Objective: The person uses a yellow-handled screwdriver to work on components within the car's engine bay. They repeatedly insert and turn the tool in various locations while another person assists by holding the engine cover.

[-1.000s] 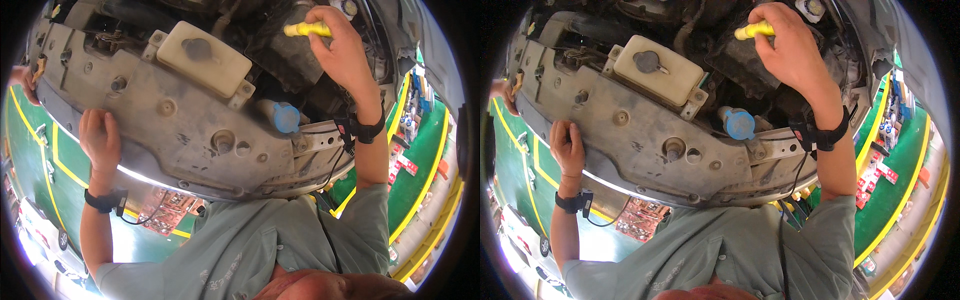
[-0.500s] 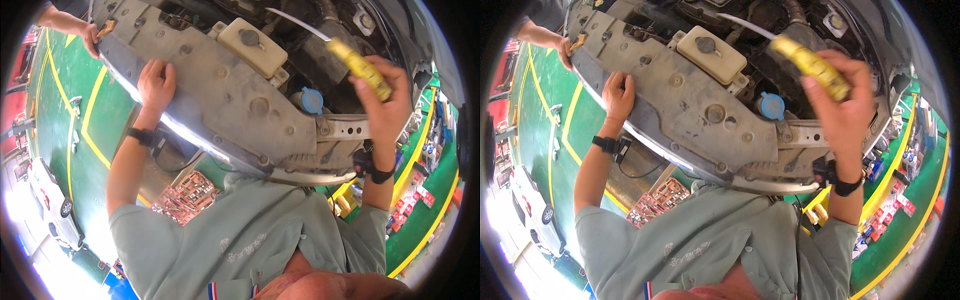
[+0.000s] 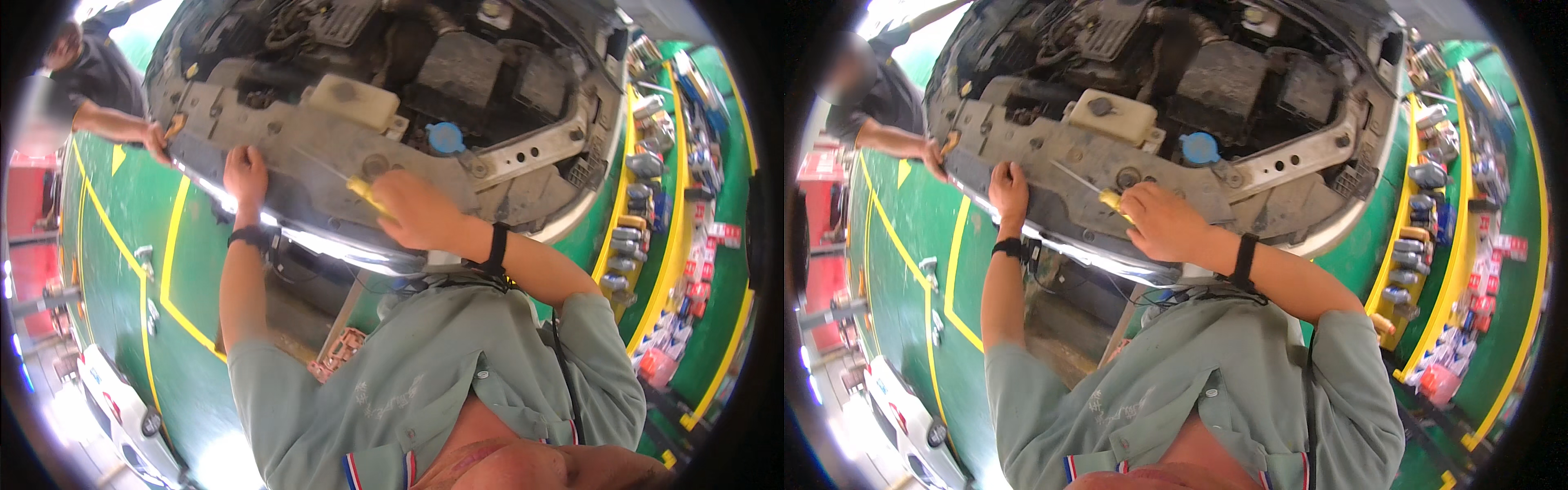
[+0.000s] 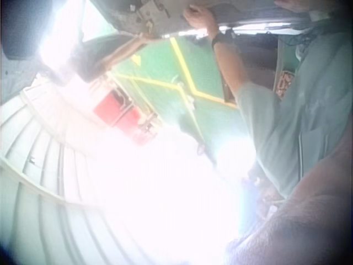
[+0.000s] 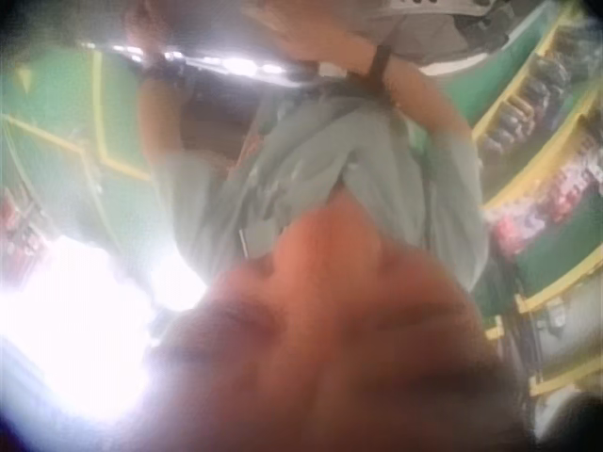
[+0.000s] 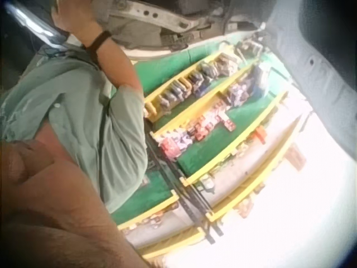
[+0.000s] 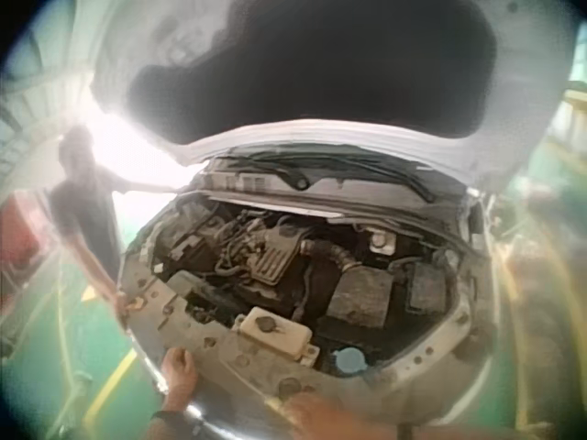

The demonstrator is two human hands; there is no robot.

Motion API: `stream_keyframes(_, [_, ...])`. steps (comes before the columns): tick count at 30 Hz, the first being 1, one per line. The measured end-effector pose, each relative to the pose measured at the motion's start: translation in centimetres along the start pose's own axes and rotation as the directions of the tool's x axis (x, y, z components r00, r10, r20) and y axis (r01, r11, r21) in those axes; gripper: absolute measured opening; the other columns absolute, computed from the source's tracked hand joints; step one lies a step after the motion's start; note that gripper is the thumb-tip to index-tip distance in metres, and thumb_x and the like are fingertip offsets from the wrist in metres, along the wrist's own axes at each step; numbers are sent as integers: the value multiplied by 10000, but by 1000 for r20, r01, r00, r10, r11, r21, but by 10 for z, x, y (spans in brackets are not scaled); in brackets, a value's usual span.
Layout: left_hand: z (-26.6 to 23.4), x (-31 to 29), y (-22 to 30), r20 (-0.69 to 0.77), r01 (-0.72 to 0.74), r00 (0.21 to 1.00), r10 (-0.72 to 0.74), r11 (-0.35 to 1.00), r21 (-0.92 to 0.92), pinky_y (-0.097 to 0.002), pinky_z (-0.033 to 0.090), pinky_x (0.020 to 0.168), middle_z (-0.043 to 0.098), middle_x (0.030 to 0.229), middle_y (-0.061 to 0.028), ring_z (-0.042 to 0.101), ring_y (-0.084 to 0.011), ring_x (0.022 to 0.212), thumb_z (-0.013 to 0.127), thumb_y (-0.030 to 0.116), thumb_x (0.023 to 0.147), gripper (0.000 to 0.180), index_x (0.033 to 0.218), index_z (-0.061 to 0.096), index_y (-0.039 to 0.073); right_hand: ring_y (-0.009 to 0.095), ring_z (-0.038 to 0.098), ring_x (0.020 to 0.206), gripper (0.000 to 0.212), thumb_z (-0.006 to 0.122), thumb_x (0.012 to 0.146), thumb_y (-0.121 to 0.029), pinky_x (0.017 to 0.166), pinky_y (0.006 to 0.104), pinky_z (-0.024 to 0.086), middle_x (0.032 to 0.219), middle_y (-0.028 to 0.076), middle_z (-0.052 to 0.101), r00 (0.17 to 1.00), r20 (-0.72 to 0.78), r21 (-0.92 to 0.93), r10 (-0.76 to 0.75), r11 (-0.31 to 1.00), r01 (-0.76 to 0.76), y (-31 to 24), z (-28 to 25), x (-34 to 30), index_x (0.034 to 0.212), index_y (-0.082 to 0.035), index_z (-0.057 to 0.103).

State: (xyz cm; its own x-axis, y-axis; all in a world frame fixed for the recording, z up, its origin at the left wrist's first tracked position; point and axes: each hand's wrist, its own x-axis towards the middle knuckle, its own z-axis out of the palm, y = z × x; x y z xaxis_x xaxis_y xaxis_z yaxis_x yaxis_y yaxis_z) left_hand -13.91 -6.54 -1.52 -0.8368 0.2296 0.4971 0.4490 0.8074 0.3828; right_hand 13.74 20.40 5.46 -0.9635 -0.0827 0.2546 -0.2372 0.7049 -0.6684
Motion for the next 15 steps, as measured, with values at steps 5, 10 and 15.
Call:
stream_keyframes(5, [-4, 1, 8, 35, -10, 999, 10, 1000, 13, -484, 502, 758, 679, 921, -137, 651, -382, 879, 595, 288, 957, 238, 896, 672, 71, 372, 558, 1224, 475, 725, 875, -198, 996, 458, 501, 1291, 167, 586, 995, 79, 59, 60, 996, -65, 13, -19, -18, 1282, -34, 543])
stream_keyframes(10, [-13, 6, 19, 98, -35, 995, 34, 999, 10, -474, 498, 778, 675, 942, -105, 648, -352, 913, 634, 253, 944, 180, 956, 677, 79, 368, 561, 1228, 522, 708, 897, -217, 1028, 456, 488, 1318, 158, 588, 972, 220, 67, 85, 992, -102, 21, -47, -20, 1350, -40, 520])
stream_keyframes(15, [-25, 12, 69, 249, -57, 965, 77, 995, -87, -434, 509, 861, 646, 1086, -118, 631, -326, 994, 650, 219, 953, 217, 1121, 667, 82, 373, 554, 1257, 545, 704, 906, -242, 1068, 458, 467, 1356, 168, 579, 975, 215, 78, 59, 994, -78, 25, -43, -19, 1369, -34, 507])
